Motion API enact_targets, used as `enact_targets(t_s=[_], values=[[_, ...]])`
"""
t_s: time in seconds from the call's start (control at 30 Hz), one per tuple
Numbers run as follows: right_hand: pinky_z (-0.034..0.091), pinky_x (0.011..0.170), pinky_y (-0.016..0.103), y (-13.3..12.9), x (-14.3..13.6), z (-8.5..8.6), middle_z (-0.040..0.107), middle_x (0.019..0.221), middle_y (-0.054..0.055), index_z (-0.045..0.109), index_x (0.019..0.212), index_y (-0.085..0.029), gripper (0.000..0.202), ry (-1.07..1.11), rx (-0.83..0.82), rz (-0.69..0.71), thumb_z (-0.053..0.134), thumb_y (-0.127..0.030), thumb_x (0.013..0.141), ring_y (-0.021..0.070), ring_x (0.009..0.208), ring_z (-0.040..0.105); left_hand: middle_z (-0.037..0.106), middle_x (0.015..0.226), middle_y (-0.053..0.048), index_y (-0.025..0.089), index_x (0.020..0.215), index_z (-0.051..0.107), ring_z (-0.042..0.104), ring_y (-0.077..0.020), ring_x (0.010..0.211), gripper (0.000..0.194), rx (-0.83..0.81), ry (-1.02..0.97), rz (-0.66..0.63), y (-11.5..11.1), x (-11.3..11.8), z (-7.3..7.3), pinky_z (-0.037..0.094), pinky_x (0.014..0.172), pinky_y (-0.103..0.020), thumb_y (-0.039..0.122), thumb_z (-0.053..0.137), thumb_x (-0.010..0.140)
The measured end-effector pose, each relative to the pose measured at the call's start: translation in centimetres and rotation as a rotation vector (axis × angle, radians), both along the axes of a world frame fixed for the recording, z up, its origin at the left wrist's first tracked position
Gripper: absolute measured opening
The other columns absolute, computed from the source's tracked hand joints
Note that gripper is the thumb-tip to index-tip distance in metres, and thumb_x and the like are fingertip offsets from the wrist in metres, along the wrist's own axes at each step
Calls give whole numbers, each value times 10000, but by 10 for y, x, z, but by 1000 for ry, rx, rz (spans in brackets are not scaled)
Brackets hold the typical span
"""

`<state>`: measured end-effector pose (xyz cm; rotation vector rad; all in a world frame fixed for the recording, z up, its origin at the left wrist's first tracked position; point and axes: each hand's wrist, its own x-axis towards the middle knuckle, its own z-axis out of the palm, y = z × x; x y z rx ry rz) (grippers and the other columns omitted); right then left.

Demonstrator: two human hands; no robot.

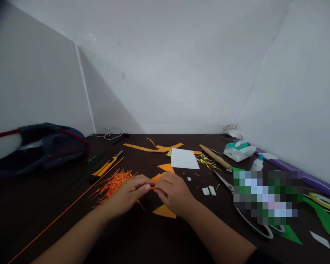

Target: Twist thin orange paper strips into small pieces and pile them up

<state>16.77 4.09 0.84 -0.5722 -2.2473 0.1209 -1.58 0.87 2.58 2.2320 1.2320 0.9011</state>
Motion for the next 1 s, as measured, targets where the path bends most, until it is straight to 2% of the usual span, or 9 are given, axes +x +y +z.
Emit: enact_targets(t_s=[0.07,0.17,0.27,0.37,0.47,0.6,0.73,0.9,1.0], values=[[436,660,336,-1,-1,0,607,778,48,616,813,-213,163,-81,122,6,462,-160,805,167,730,499,588,778,-17,224,809,629,526,-162,763,220,-45,1,-2,2,-2,-2,387,707,-277,285,419,836],[435,660,341,-1,-4,-1,599,777,50,617,819,-214,173,-101,149,4,454,-158,809,169,726,493,570,720,-7,205,719,612,517,-158,723,140,-47,-6,73,3,-1,-5,382,683,-277,231,490,781],[448,651,321,-1,-10,-4,599,740,27,609,779,-223,121,41,-12,-1,504,-163,776,155,713,524,567,703,4,199,657,589,510,-158,721,106,0,14,135,2,2,-6,357,779,-335,208,527,743],[454,594,279,0,-15,-7,600,682,10,594,704,-207,65,192,-269,-66,578,-145,711,136,652,551,565,698,15,202,626,571,501,-165,745,88,98,112,221,1,4,-5,238,906,-437,180,556,710],[449,581,269,2,-16,-8,592,655,2,578,656,-197,84,212,-346,-107,586,-117,681,127,620,551,589,747,13,230,691,593,494,-187,804,15,133,131,240,0,3,-5,141,944,-484,215,594,693],[452,624,287,1,-14,-8,579,701,11,586,709,-206,101,143,-159,-17,527,-127,729,135,683,542,618,823,-13,259,779,636,492,-206,864,124,-1,15,127,0,-2,-4,255,895,-428,322,532,757],[446,677,311,1,-13,-7,602,741,22,606,774,-217,127,71,-31,31,500,-147,779,145,729,526,593,716,-13,222,658,632,501,-189,805,166,-55,-41,115,3,-3,-6,341,801,-349,297,522,758],[455,621,285,3,-15,-8,601,704,13,615,742,-216,75,162,-203,0,561,-164,737,136,679,550,568,726,-6,206,604,602,497,-192,804,102,-30,-42,215,4,1,-6,337,794,-348,266,599,686],[455,590,278,4,-16,-9,595,666,3,609,689,-210,71,201,-323,-4,576,-150,706,129,627,553,572,754,2,203,597,579,489,-193,817,81,8,36,271,2,5,-4,267,870,-413,235,631,652]])
